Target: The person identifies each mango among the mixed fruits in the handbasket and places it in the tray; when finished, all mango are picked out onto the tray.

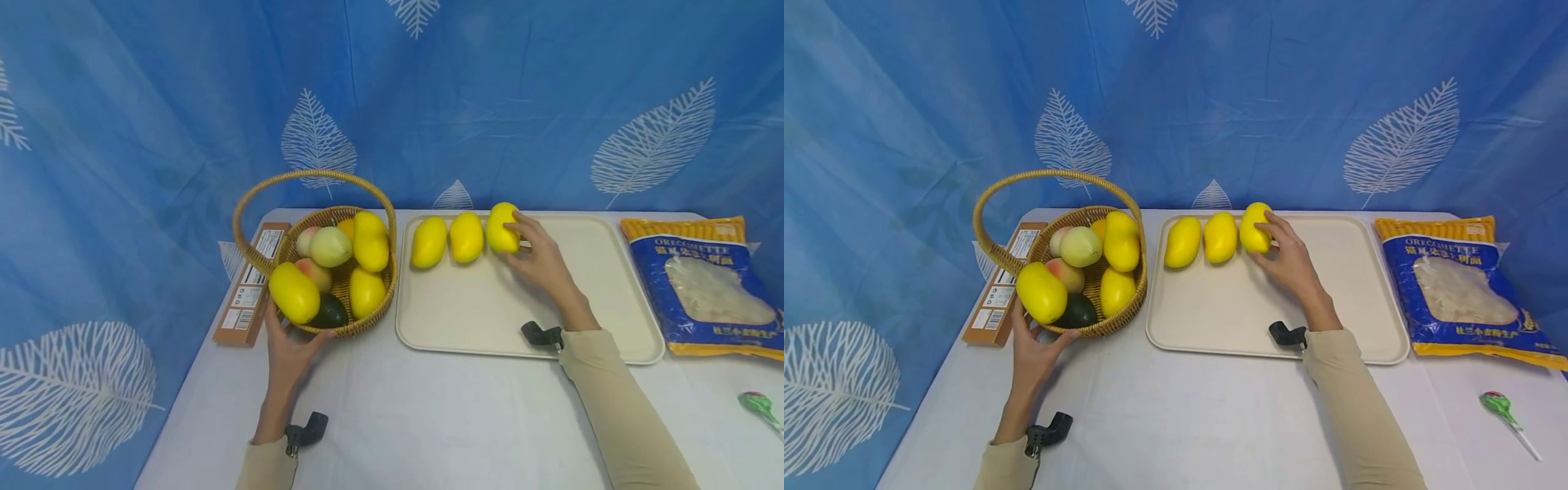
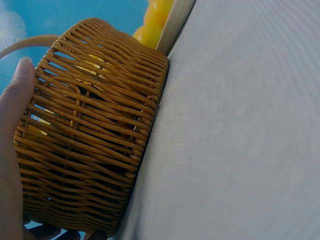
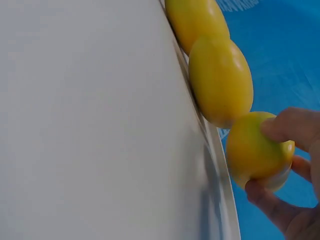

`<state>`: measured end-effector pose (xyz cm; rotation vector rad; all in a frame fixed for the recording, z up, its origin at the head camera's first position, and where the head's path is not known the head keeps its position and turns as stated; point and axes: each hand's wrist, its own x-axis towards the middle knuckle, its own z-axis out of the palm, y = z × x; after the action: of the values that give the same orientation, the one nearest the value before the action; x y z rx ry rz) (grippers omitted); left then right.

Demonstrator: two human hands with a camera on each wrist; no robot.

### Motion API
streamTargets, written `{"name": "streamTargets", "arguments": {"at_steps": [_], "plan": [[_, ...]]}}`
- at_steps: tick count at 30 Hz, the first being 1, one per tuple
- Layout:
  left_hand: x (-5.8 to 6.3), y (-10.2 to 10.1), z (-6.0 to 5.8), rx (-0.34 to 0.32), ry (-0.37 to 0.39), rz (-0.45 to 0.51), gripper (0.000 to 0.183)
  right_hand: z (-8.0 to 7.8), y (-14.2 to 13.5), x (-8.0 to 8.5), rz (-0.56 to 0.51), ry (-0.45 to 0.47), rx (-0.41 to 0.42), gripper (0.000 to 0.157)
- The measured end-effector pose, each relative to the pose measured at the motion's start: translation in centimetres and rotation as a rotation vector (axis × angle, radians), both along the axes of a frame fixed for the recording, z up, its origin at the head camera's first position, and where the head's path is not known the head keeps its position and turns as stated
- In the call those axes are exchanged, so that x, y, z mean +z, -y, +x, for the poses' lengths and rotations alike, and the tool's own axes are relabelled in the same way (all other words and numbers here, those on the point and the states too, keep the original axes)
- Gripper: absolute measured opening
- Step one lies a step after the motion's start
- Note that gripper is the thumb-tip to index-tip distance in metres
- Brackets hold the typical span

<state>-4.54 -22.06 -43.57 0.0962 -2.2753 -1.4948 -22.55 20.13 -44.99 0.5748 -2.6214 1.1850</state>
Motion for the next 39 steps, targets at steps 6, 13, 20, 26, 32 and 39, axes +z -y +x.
{"name": "streamTargets", "arguments": {"at_steps": [6, 13, 20, 26, 32, 39], "plan": [[0.1, 0.0, 0.0, -0.001, -0.002, 0.002, 0.11, 0.0, -0.2, -0.5, 0.016, 0.032, 0.023, 0.055], [0.1, 0.1, 0.0, -0.003, -0.007, 0.005, 0.11, 0.0, -0.2, -0.4, 0.037, 0.057, 0.031, 0.058], [0.0, 0.2, 0.1, -0.003, -0.01, 0.005, 0.11, -0.1, -0.4, -0.5, 0.093, 0.032, 0.035, 0.055], [-0.1, 0.2, 0.1, -0.004, 0.0, 0.025, 0.111, -0.1, -0.4, -0.5, 0.132, 0.019, 0.034, 0.054], [-0.1, 0.2, 0.1, -0.004, -0.003, 0.025, 0.11, 0.1, -0.6, -0.1, 0.156, 0.037, 0.033, 0.055], [-0.1, 0.1, 0.0, -0.006, 0.0, 0.023, 0.11, 1.0, -0.8, 2.3, 0.229, 0.05, -0.012, 0.062]]}}
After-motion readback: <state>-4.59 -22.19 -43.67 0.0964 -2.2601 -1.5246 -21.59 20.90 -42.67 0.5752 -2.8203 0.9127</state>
